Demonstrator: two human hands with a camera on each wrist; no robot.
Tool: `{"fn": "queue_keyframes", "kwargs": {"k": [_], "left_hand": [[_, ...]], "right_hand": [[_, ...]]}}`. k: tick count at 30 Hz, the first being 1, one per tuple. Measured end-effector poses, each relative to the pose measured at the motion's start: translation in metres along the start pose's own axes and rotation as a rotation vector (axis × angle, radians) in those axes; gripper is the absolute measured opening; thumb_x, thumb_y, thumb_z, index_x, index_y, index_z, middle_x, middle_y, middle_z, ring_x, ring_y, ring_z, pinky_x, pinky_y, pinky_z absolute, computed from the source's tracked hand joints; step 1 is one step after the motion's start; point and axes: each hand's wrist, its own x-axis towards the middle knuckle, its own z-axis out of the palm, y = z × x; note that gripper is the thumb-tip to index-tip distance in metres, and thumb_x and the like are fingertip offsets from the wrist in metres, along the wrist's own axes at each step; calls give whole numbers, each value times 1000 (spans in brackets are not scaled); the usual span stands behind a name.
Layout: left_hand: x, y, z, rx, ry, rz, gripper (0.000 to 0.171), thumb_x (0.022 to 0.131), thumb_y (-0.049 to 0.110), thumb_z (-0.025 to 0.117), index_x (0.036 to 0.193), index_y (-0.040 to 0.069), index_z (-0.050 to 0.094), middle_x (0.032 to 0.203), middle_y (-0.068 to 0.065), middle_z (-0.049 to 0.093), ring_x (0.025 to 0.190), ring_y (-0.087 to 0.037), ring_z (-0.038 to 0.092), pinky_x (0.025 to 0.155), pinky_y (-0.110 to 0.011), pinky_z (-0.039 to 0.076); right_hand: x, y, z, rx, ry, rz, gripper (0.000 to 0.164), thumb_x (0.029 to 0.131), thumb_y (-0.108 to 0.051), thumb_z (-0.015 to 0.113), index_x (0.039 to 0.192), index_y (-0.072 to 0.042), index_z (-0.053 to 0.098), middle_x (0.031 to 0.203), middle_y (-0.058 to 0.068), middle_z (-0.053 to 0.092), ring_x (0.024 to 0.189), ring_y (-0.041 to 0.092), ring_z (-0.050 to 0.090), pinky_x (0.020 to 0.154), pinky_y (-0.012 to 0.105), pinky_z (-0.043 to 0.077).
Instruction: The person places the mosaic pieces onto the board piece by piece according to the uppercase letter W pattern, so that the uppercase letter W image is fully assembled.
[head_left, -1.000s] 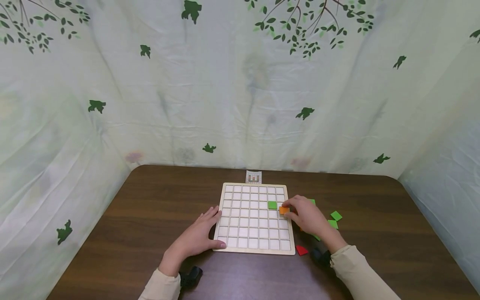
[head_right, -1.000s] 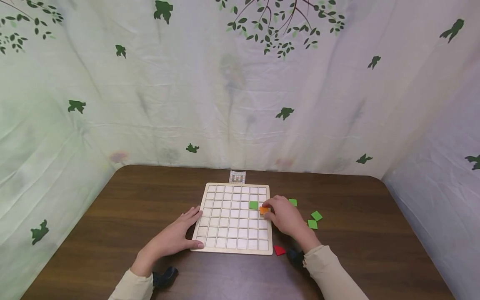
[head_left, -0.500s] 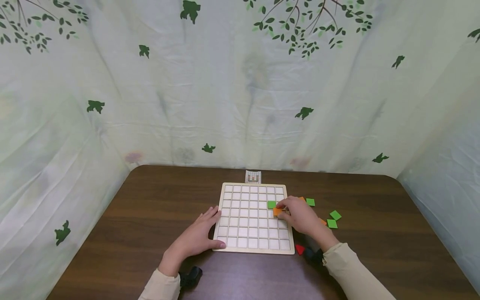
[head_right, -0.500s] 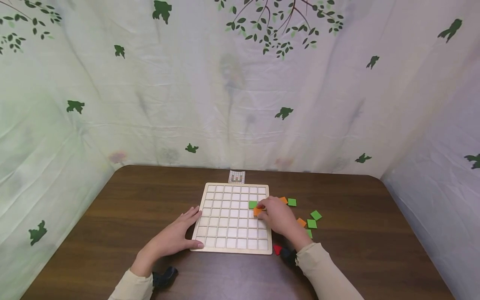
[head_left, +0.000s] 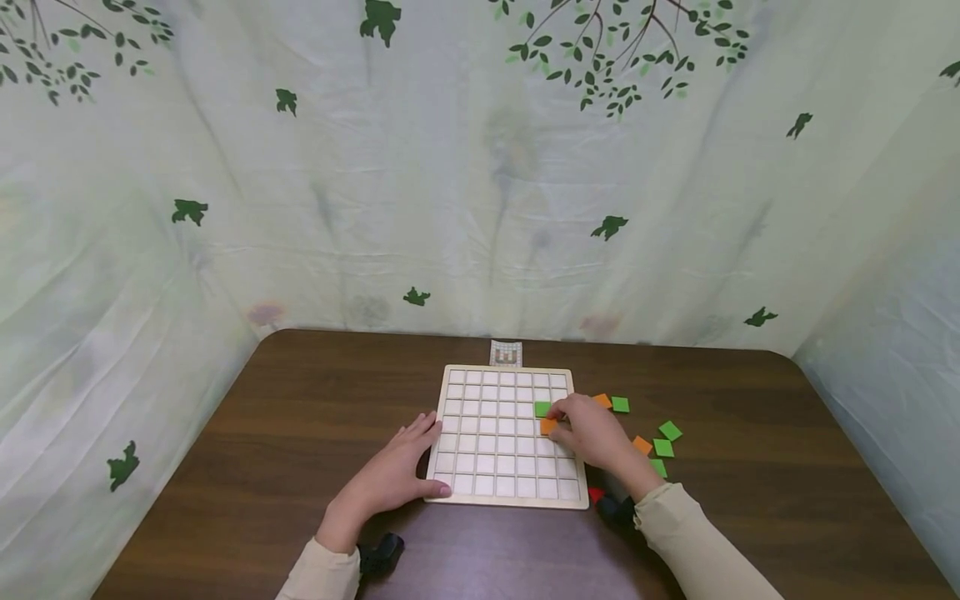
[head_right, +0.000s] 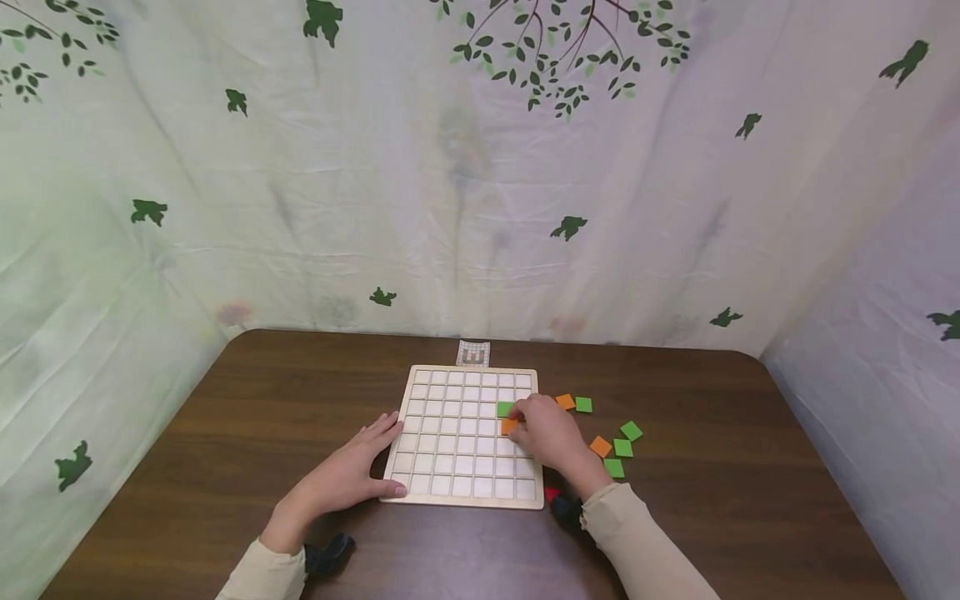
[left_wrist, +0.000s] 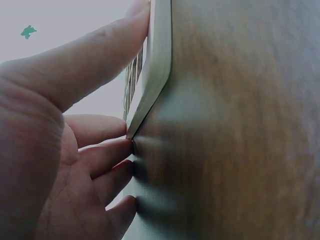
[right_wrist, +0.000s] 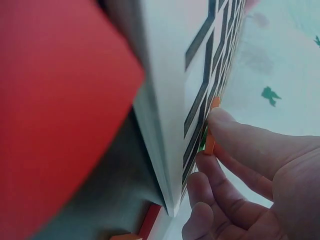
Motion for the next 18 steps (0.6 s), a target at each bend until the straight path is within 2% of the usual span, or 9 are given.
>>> {"fn": "queue_keyframes", "kwargs": {"k": [8,18], "left_hand": [[1,3,0,-3,-1,1,94,82,35,84,152,-6,36,163,-21,25,152,-37,16,121,-56,15],[1,3,-1,-5,1,-4,95,81,35,84,152,-6,36,163,-22,24,152,-37,15,121,-56,15]], "right_hand": [[2,0,2,-16,3,1,16,88,-12,78,104,-10,76,101,2,67,92,20,62,79,38,55],[3,-4,4,18,11,3,19,86,-13,80,105,-10,77,100,2,69,92,19,64,80,38,56]]}}
